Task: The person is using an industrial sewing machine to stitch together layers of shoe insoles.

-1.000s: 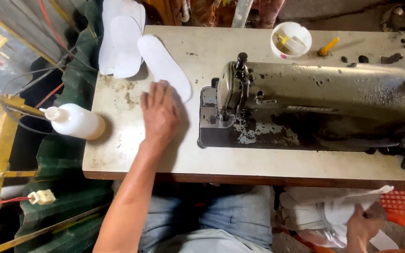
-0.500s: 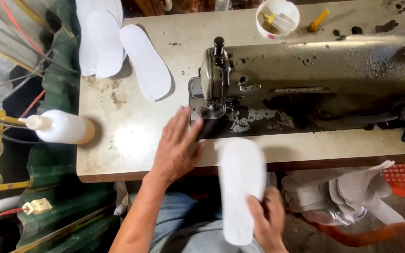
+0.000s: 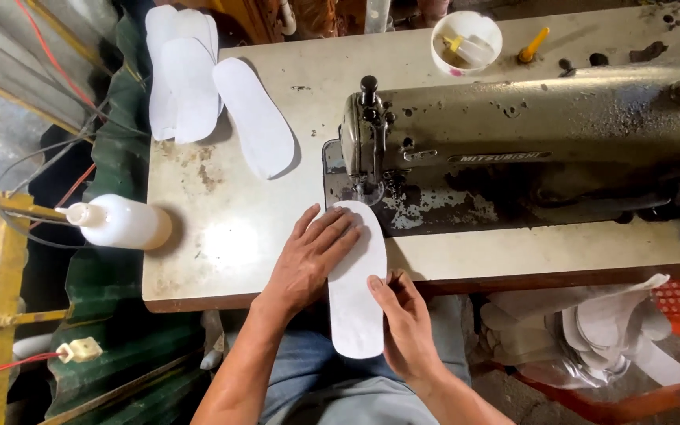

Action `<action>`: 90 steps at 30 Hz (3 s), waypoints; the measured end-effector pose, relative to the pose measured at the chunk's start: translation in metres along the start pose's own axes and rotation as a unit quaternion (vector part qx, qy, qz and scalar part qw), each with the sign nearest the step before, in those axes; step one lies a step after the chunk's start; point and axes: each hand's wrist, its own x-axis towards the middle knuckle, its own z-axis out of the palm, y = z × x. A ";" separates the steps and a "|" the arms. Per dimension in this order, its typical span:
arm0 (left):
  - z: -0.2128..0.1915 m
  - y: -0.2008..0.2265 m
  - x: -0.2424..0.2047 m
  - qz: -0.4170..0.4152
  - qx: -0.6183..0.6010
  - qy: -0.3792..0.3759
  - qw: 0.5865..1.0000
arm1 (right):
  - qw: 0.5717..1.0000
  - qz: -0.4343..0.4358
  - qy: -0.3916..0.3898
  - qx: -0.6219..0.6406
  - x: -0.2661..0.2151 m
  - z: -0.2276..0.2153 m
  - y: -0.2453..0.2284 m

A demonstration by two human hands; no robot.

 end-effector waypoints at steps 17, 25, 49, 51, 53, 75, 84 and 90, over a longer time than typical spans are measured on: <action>0.002 -0.019 0.007 -0.060 -0.110 -0.043 0.991 | 0.539 -0.545 -0.105 -0.634 0.011 -0.042 -0.014; 0.013 -0.023 -0.002 -0.135 -0.080 -0.014 0.988 | 0.457 -0.555 -0.180 -0.671 0.043 -0.023 -0.024; -0.033 -0.107 0.009 -0.261 0.063 0.209 0.940 | 0.363 -0.608 -0.119 -0.696 0.059 -0.024 -0.027; -0.052 -0.116 0.016 -0.220 0.081 0.331 0.914 | 0.375 -0.603 -0.141 -0.690 0.058 -0.026 -0.028; -0.075 -0.119 0.029 -0.197 0.128 0.353 0.906 | 0.379 -0.608 -0.136 -0.684 0.059 -0.025 -0.028; -0.001 0.004 0.001 -0.167 -0.112 0.010 0.980 | 0.494 -0.503 -0.159 -0.691 0.048 -0.014 -0.034; 0.068 -0.045 -0.016 -0.080 0.013 0.119 0.990 | 0.505 -0.562 -0.139 -0.640 0.055 -0.028 -0.052; 0.068 -0.065 -0.010 0.031 0.027 0.141 0.989 | 0.485 -0.623 -0.084 -0.608 0.053 -0.028 -0.054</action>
